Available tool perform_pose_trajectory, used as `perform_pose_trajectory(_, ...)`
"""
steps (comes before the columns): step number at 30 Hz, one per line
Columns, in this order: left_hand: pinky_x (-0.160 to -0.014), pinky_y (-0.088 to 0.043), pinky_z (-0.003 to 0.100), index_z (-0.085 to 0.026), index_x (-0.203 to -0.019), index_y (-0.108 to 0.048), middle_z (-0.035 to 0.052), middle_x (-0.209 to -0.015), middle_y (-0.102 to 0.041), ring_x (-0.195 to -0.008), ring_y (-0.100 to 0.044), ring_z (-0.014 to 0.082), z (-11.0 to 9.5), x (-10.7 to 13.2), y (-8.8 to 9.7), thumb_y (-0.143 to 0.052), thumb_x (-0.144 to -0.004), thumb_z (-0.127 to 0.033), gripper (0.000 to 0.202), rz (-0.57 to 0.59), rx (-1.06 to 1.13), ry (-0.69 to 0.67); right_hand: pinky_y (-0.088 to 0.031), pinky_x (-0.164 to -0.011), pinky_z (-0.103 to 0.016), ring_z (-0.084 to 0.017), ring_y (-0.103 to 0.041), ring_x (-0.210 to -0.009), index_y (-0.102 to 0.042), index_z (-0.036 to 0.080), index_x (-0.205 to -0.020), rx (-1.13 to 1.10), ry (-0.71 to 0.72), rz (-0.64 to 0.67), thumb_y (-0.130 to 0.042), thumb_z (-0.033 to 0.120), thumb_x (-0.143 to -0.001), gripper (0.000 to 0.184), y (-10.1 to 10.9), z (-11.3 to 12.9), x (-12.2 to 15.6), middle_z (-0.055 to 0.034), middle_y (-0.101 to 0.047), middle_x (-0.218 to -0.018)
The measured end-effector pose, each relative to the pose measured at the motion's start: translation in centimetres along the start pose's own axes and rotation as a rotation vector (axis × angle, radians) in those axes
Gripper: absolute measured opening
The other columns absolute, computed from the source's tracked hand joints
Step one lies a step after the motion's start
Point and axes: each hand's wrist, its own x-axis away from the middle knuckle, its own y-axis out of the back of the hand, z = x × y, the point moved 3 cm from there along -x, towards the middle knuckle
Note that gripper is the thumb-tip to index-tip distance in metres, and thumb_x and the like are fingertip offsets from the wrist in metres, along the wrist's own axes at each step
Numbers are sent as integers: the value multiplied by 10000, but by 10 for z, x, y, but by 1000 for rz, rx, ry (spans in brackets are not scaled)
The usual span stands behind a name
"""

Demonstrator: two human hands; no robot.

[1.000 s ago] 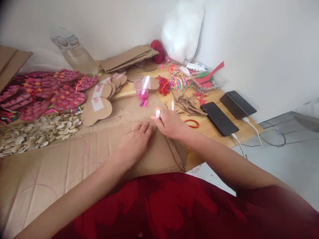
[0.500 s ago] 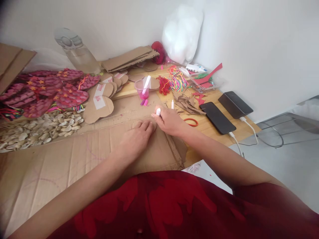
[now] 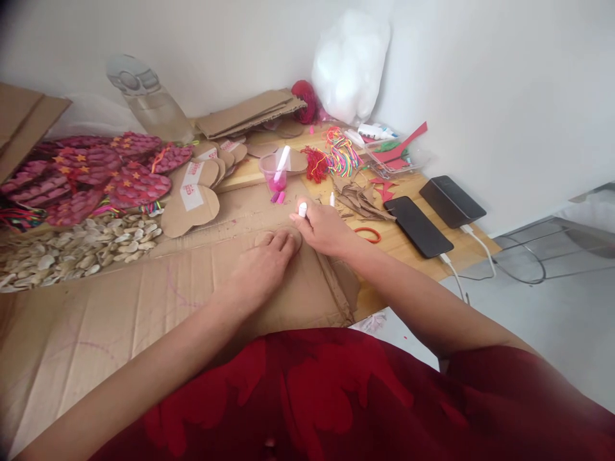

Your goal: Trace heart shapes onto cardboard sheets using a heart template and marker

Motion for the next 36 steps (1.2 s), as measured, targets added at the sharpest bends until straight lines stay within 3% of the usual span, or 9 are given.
perform_pose_trajectory(12, -875, -617, 369, -122, -1498, -483, 154, -1476, -558, -1293, -561, 300, 1, 1, 0, -381, -1042, -92, 468, -24, 34, 15, -292, -616, -329, -186, -457, -615, -433, 255, -849, -72, -51, -33, -455, 356, -1002, 185, 0, 22, 38, -1, -528, -683)
perform_pose_trajectory(17, -915, -612, 390, -104, -1473, -498, 149, -1449, -576, -1298, -559, 305, 2, 0, 0, -357, -1052, -94, 445, -12, 61, 7, -325, -619, -328, -173, -484, -611, -476, 249, -820, -160, -65, -26, -491, 385, -1009, 233, 6, 18, 41, 8, -538, -671)
perform_pose_trajectory(22, -965, -595, 442, -101, -1396, -552, 151, -1399, -600, -1278, -575, 325, 3, 1, 3, -413, -1039, -98, 383, -18, 64, -7, -437, -682, -322, -167, -581, -633, -534, 253, -948, -426, -126, -270, -474, 459, -1054, 239, 22, 4, 34, 27, -607, -691)
perform_pose_trajectory(25, -961, -590, 410, -103, -1352, -580, 150, -1373, -621, -1251, -597, 304, 3, 1, 5, -403, -1034, -79, 365, -19, 73, 0, -476, -760, -333, -186, -659, -756, -557, 241, -1044, -410, -81, -200, -472, 400, -1044, 180, 14, 9, 29, -18, -701, -828)
perform_pose_trajectory(29, -942, -591, 382, -129, -1365, -567, 153, -1410, -621, -1275, -601, 280, 5, 0, 5, -365, -1046, -92, 380, -24, 113, 22, -463, -780, -349, -221, -638, -829, -538, 238, -1004, -233, -31, -122, -526, 265, -935, 75, -7, 18, 27, -65, -708, -954)
perform_pose_trajectory(36, -1000, -541, 383, -130, -1351, -625, 149, -1386, -661, -1240, -641, 271, 21, -2, 3, -372, -1042, -117, 400, -20, 187, -61, -437, -769, -351, -241, -617, -848, -507, 242, -1029, -125, -19, -43, -560, 192, -855, 188, -22, 15, 26, -62, -676, -982)
